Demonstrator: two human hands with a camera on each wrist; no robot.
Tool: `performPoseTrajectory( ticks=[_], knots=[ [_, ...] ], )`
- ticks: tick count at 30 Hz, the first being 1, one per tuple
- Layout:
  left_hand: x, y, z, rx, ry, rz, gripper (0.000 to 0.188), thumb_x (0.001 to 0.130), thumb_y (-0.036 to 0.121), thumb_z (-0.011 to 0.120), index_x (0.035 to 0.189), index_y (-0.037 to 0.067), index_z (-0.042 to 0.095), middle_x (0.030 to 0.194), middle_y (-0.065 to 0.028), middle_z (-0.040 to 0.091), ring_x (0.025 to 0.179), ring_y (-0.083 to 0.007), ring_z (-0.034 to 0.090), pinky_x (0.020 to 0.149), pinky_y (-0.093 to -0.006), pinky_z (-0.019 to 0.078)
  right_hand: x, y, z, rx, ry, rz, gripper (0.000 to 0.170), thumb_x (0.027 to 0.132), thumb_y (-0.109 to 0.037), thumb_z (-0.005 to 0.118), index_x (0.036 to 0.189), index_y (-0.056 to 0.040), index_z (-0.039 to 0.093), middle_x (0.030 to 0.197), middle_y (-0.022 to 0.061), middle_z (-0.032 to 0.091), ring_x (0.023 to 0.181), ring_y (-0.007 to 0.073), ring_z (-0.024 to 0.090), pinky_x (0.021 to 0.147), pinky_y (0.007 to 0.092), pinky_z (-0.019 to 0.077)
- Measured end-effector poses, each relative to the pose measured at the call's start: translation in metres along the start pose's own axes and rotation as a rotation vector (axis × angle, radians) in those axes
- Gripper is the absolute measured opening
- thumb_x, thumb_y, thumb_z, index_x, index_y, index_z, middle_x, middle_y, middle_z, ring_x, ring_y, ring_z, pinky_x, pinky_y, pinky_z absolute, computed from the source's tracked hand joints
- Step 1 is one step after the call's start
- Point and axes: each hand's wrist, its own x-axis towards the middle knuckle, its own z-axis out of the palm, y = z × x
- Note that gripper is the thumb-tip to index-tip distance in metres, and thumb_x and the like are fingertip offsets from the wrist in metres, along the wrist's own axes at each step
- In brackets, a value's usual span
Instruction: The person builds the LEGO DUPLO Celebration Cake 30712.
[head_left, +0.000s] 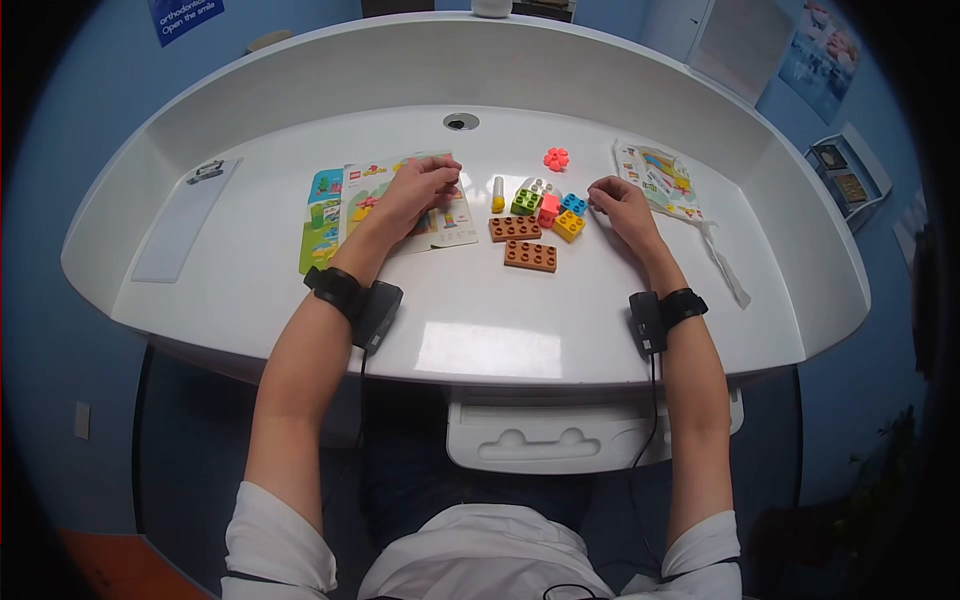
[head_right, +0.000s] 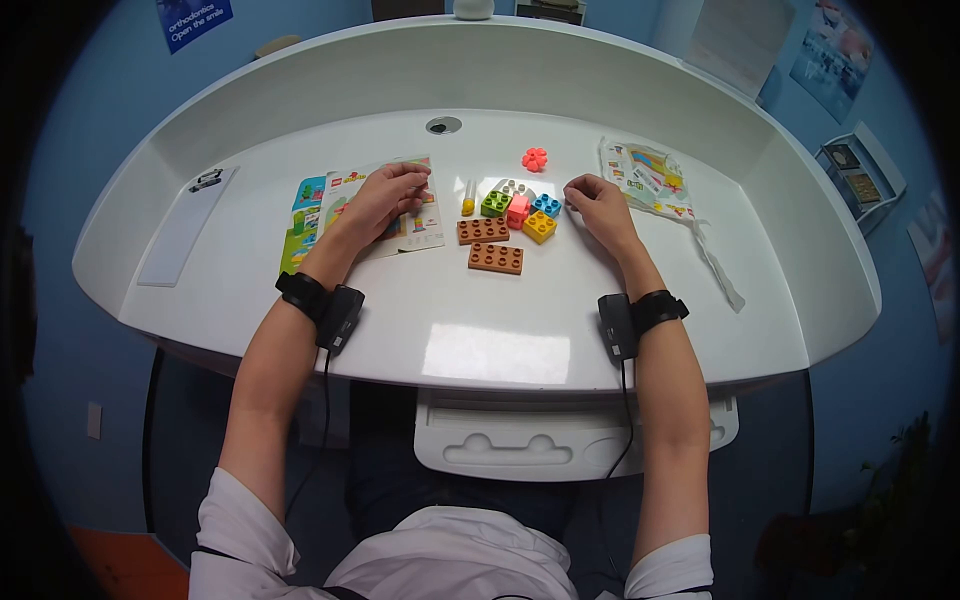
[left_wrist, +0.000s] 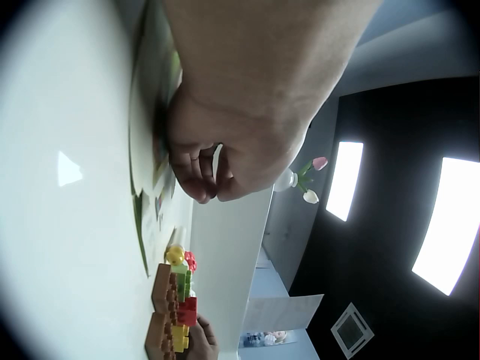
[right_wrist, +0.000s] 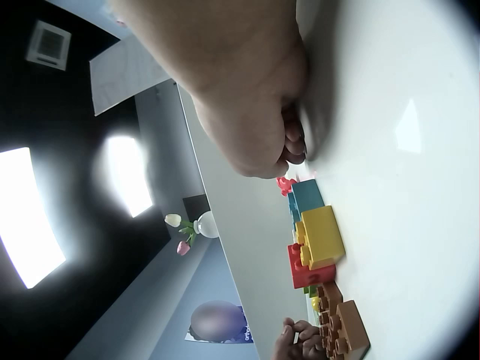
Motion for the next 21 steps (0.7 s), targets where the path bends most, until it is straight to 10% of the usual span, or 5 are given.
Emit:
performPoseTrajectory(
  ticks=[21],
  knots=[
    [-0.0008,0.0,-0.0007,0.0,-0.018,0.002,0.021,0.097,0.014,0.061,0.114,0.001,0.06,0.096,-0.0025,0.058,0.084,-0.0069,0.057,0.071,-0.0189,0.0521,-0.0014,-0.0004,0.0005,0.02,0.002,0.0,0.022,0.093,-0.016,0.063,0.104,0.0029,0.068,0.096,0.0092,0.07,0.089,0.0144,0.066,0.083,0.027,0.0525]
  ],
)
